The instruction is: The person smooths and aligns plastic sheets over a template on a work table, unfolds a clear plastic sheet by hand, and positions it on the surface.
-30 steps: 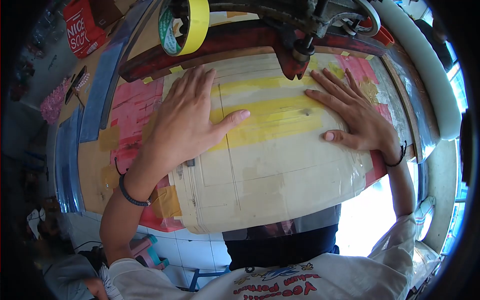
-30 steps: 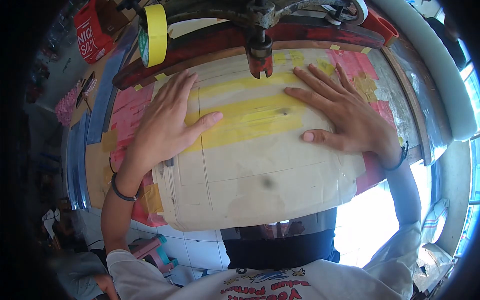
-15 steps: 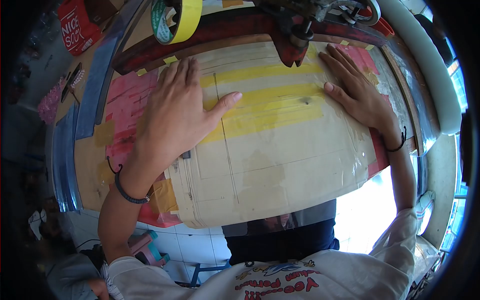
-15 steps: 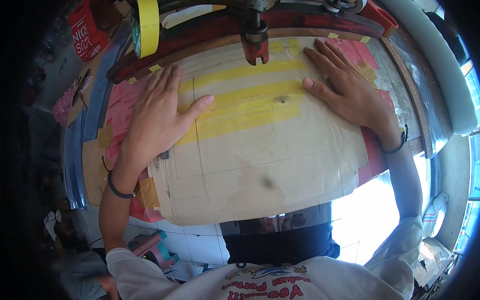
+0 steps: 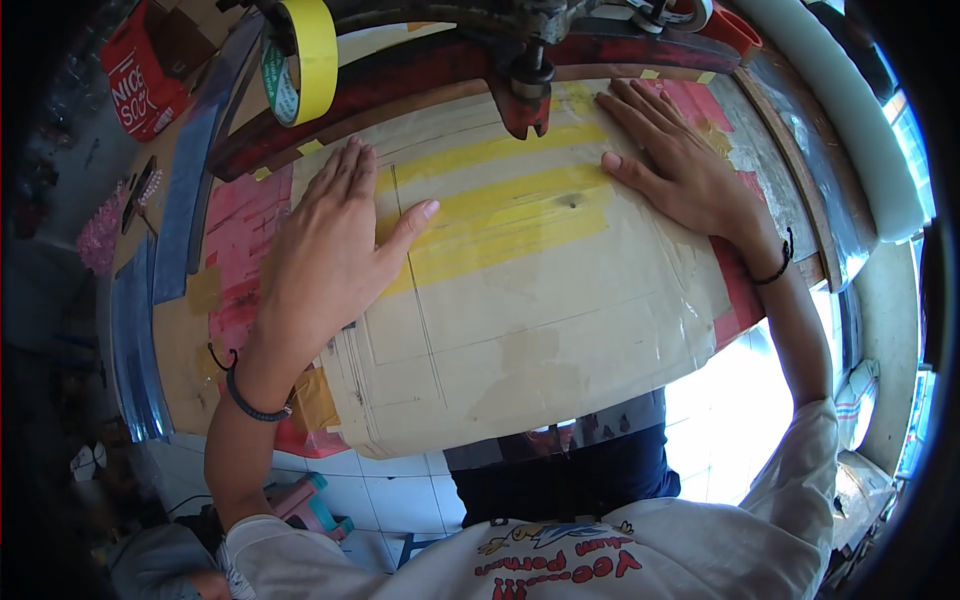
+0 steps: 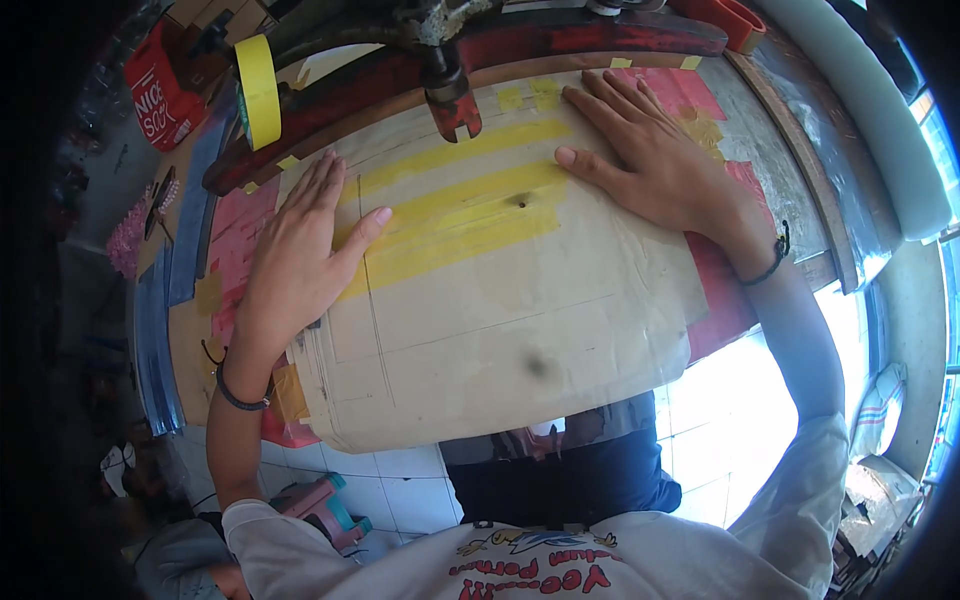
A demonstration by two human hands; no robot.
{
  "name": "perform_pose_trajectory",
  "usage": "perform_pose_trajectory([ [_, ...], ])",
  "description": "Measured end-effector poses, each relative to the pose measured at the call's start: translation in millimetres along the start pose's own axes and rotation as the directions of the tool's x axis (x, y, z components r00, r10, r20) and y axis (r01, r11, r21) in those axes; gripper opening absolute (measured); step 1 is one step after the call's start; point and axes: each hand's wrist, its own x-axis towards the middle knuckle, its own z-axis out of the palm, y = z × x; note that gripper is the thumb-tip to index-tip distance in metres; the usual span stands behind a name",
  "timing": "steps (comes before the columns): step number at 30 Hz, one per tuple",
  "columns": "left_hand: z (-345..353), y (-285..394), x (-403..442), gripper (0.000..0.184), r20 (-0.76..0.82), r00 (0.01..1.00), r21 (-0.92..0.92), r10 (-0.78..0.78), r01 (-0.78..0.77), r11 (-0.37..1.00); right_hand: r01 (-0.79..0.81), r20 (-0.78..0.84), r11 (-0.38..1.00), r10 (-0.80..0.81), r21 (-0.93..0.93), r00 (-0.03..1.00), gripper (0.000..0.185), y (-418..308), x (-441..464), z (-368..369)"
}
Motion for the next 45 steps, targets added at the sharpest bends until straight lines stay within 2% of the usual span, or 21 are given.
perform_pose_trajectory([
  [5, 2.7, -2.2, -1.4, 0.076, -0.042, 0.999, 0.074, 0.030, -0.027, 0.997, 0.012, -0.050, 0.998, -0.009, 0.063, 0.999, 0.071, 1.8, 2.0, 2.8],
  [8, -9.2, 3.8, -3.0, 0.059, -0.007, 0.999, 0.047, 0.033, -0.033, 0.998, 0.041, -0.090, 0.991, -0.030, 0.125, 0.996, 0.067, 3.7, -1.4, -2.1],
  [11, -16.5, -4.0, -2.4, 0.049, 0.077, 0.997, -0.198, 0.010, 0.006, 0.980, 0.095, -0.112, 0.985, -0.079, 0.145, 0.991, 0.060, -5.1, -10.6, -14.7],
  [14, -14.9, -23.7, -5.8, 0.047, 0.098, 0.986, -0.325, 0.134, -0.096, 0.941, 0.166, -0.086, 0.968, -0.152, 0.190, 0.985, 0.050, -17.3, -15.1, -29.6],
  [16, -17.3, -34.5, -5.6, 0.053, 0.135, 0.972, -0.307, 0.193, -0.144, 0.941, 0.213, -0.028, 0.942, -0.214, 0.260, 0.977, 0.048, -21.0, -16.0, -36.5],
  [20, -16.6, -41.9, -11.2, 0.067, 0.206, 0.945, -0.280, 0.256, -0.193, 0.940, 0.328, -0.015, 0.934, -0.329, 0.142, 0.944, 0.061, -22.5, -17.4, -31.5],
  [21, -13.2, -43.1, -11.1, 0.081, 0.272, 0.930, -0.229, 0.247, -0.186, 0.955, 0.311, 0.015, 0.938, -0.317, 0.152, 0.948, 0.068, -18.7, -16.9, -26.8],
  [24, -9.0, -41.1, -14.4, 0.091, 0.275, 0.928, -0.145, 0.253, -0.220, 0.965, 0.280, 0.040, 0.948, -0.289, 0.155, 0.957, 0.070, -17.2, -16.8, -22.6],
  [27, -4.6, -44.5, -14.4, 0.099, 0.281, 0.920, -0.144, 0.274, -0.242, 0.959, 0.269, 0.057, 0.949, -0.282, 0.164, 0.958, 0.072, -17.0, -16.1, -20.5],
  [36, 0.3, -42.7, -16.1, 0.108, 0.260, 0.929, -0.133, 0.263, -0.236, 0.963, 0.276, 0.066, 0.947, -0.290, 0.168, 0.955, 0.074, -18.3, -13.8, -21.8],
  [45, -1.6, -41.6, -17.4, 0.109, 0.275, 0.927, -0.127, 0.256, -0.229, 0.965, 0.299, 0.081, 0.938, -0.316, 0.177, 0.945, 0.076, -18.3, -11.7, -23.6],
])
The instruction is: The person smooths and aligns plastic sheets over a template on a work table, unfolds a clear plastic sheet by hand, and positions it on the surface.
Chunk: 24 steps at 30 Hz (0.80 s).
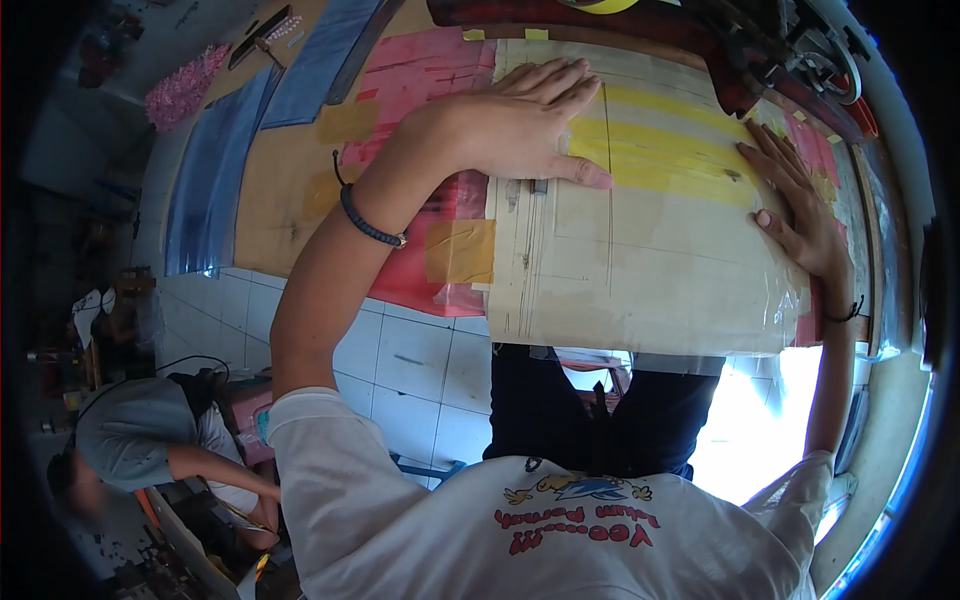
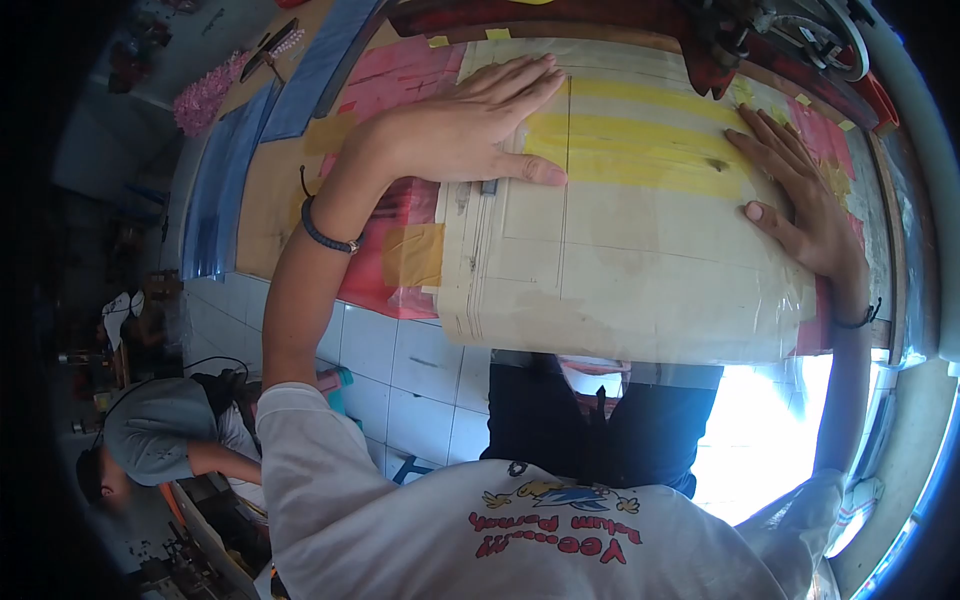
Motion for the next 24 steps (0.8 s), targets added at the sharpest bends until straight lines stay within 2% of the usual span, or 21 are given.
perform_pose_trajectory([
  [4, -1.8, -0.2, -1.2, 0.106, 0.006, 1.000, -0.032, -0.023, 0.023, 0.999, 0.007, 0.001, 0.999, -0.007, 0.036, 1.000, 0.076, -0.5, 2.3, -1.6],
  [7, -5.7, 6.6, -3.8, 0.102, 0.024, 0.999, -0.034, -0.040, 0.041, 0.999, 0.002, 0.011, 1.000, -0.002, -0.027, 1.000, 0.074, 1.4, -0.1, -1.6],
  [11, -15.1, 18.6, -9.7, 0.100, 0.093, 0.994, 0.003, -0.059, 0.059, 0.998, 0.089, -0.039, 0.994, -0.092, -0.060, 0.995, 0.070, 11.7, -3.2, 3.6],
  [14, -15.6, 18.3, -9.3, 0.101, 0.098, 0.994, 0.030, -0.052, 0.050, 0.998, 0.094, -0.062, 0.994, -0.098, -0.064, 0.993, 0.075, 18.3, -2.7, 5.6],
  [19, -22.5, 22.0, -5.3, 0.106, 0.176, 0.980, 0.036, -0.091, 0.086, 0.996, -0.095, -0.114, 0.994, 0.088, -0.060, 0.990, 0.068, 23.3, -7.2, 9.0],
  [24, -17.5, 17.1, -5.4, 0.108, 0.155, 0.986, 0.014, -0.065, 0.064, 0.998, -0.213, -0.166, 0.976, 0.201, -0.056, 0.965, 0.064, 32.7, -1.0, 16.5],
])
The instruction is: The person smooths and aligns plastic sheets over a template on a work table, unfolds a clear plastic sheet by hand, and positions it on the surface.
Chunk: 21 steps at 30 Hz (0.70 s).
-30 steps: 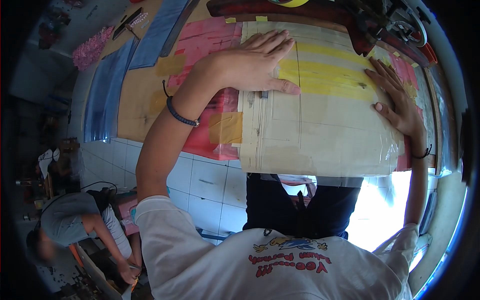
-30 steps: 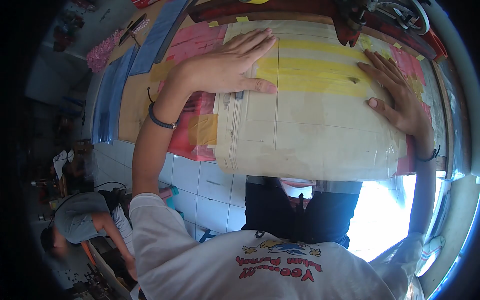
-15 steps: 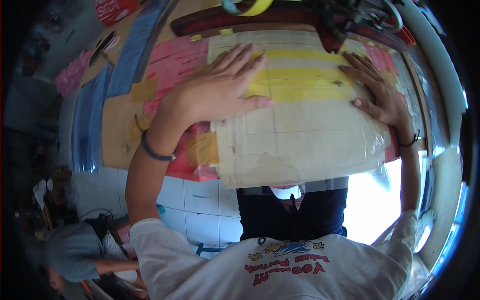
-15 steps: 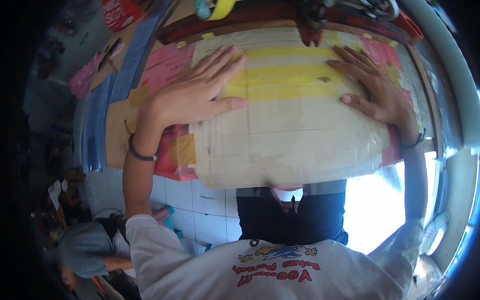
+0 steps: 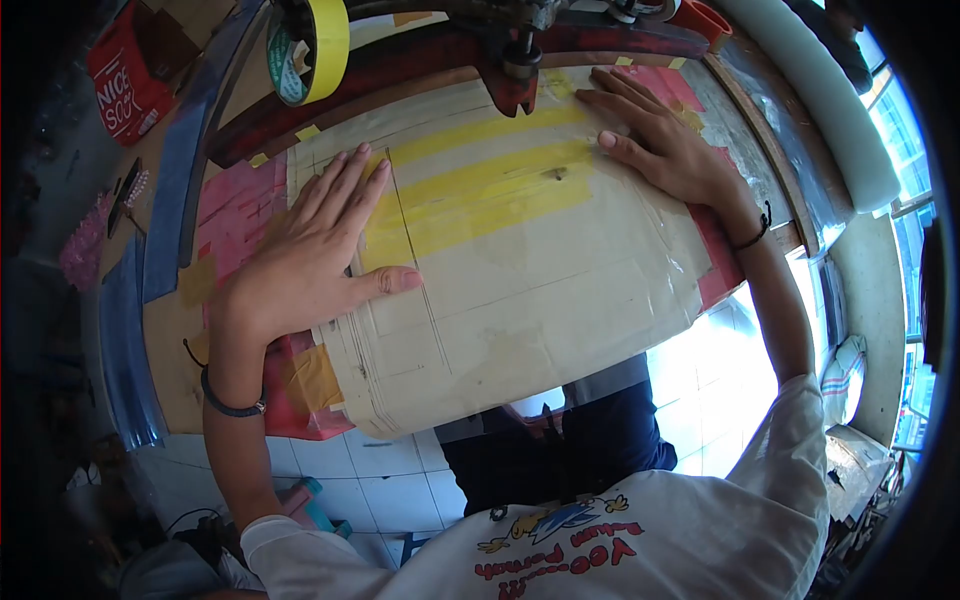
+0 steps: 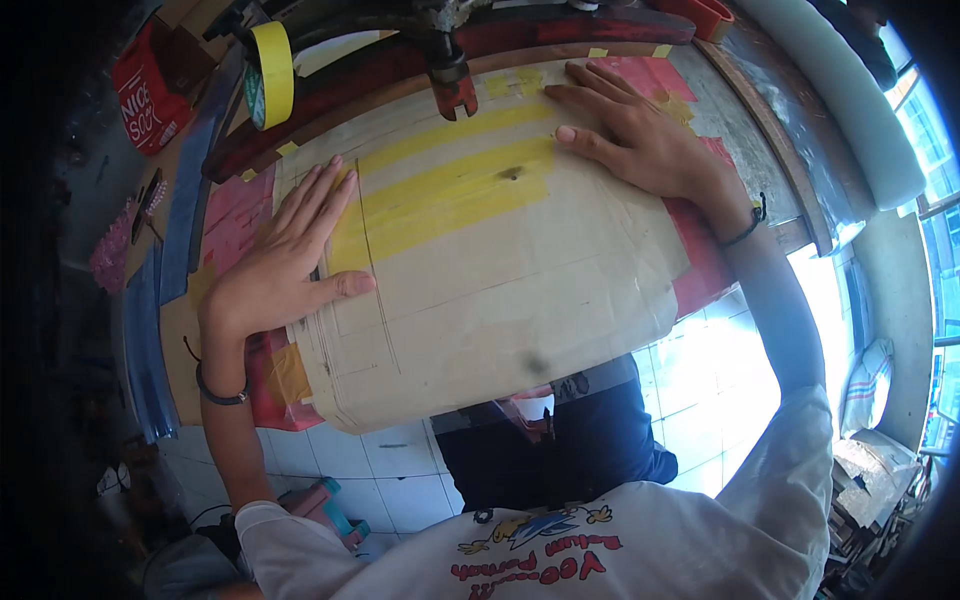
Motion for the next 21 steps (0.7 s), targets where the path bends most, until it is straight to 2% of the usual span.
perform_pose_trajectory([
  [7, -1.2, 3.1, -0.9, 0.108, 0.010, 1.000, 0.022, -0.018, 0.018, 1.000, -0.004, -0.023, 0.999, 0.003, -0.036, 1.000, 0.061, 8.7, 3.9, 8.8],
  [13, -1.4, 3.3, -2.0, 0.111, -0.020, 1.000, 0.023, 0.003, -0.003, 1.000, 0.001, -0.017, 1.000, -0.001, 0.009, 1.000, 0.058, -1.3, 3.0, -1.7],
  [16, 5.4, 0.7, -6.1, 0.106, -0.136, 0.990, 0.009, 0.043, -0.042, 0.999, 0.083, -0.061, 0.993, -0.078, 0.087, 0.995, 0.050, -0.6, 2.9, -6.3],
  [19, -1.1, 12.2, -13.0, 0.097, -0.193, 0.979, 0.058, 0.068, -0.057, 0.997, 0.103, 0.053, 0.980, -0.114, 0.171, 0.992, 0.040, -9.4, -10.3, -35.1],
  [21, 2.5, 15.5, -14.5, 0.090, -0.235, 0.967, 0.049, 0.102, -0.093, 0.994, -0.021, 0.150, 0.932, -0.036, 0.362, 0.988, 0.036, -18.1, -26.3, -51.8],
])
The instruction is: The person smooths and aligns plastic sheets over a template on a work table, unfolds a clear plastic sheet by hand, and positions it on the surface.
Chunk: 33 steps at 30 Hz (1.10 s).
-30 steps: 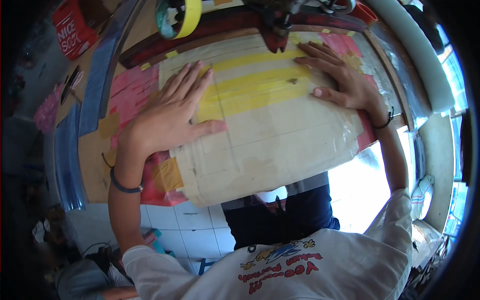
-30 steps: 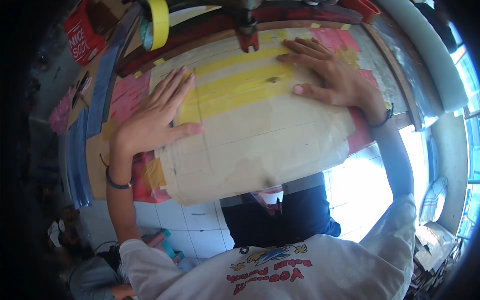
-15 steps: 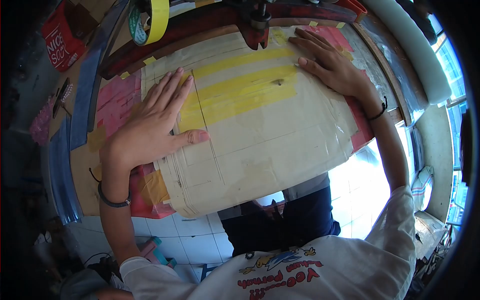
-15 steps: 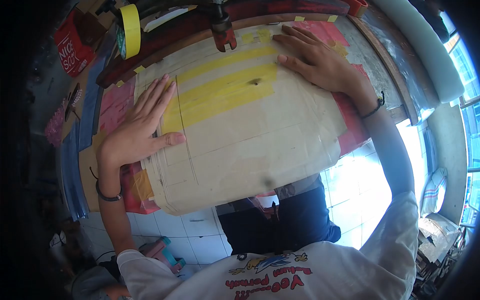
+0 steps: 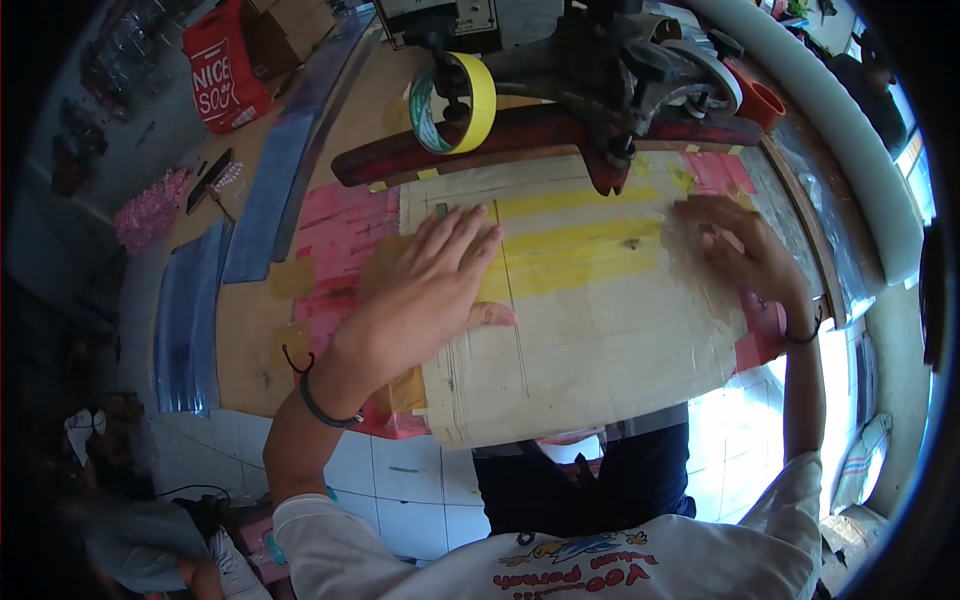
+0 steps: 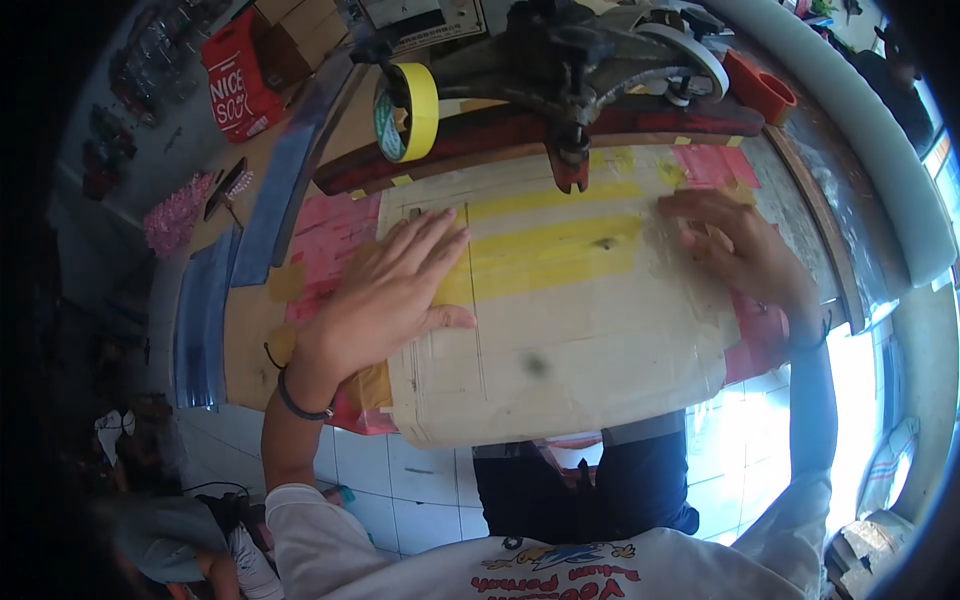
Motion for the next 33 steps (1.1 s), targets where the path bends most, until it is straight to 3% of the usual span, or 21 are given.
perform_pose_trajectory([
  [1, 1.7, 1.1, -1.0, 0.086, -0.019, 1.000, -0.015, 0.019, -0.019, 1.000, -0.057, 0.047, 0.993, 0.052, 0.105, 0.998, 0.034, -5.7, -7.1, 0.4],
  [4, 3.4, 0.7, -3.2, 0.083, -0.042, 0.999, -0.104, 0.026, -0.030, 0.994, 0.030, -0.046, 0.996, -0.034, -0.080, 0.998, 0.033, -14.6, -18.8, 17.2],
  [20, -1.7, 3.5, 0.2, 0.083, -0.026, 0.999, -0.110, 0.043, -0.045, 0.993, 0.020, -0.189, 0.998, -0.030, -0.055, 0.982, 0.029, -15.6, -20.9, 24.2],
  [23, -9.5, 13.9, -3.6, 0.073, -0.037, 0.999, -0.131, 0.020, -0.025, 0.991, -0.024, -0.255, 0.998, 0.010, -0.055, 0.967, 0.028, -18.5, -37.6, 28.1],
  [26, -7.3, 55.0, -32.7, 0.063, -0.027, 0.999, 0.100, 0.038, -0.036, 0.994, -0.028, -0.312, 0.992, -0.012, -0.123, 0.950, 0.029, -27.2, -70.2, 37.0],
  [30, 8.5, 125.9, -73.4, 0.065, -0.124, 0.980, -0.283, -0.154, 0.114, 0.952, -0.050, -0.405, 0.974, -0.046, -0.222, 0.913, 0.033, -31.0, -101.5, 48.2],
  [33, 58.1, 157.2, -87.1, 0.067, -0.261, 0.909, -0.246, -0.324, 0.261, 0.933, -0.062, -0.500, 0.987, -0.021, -0.148, 0.866, 0.029, -29.7, -98.3, 52.2],
])
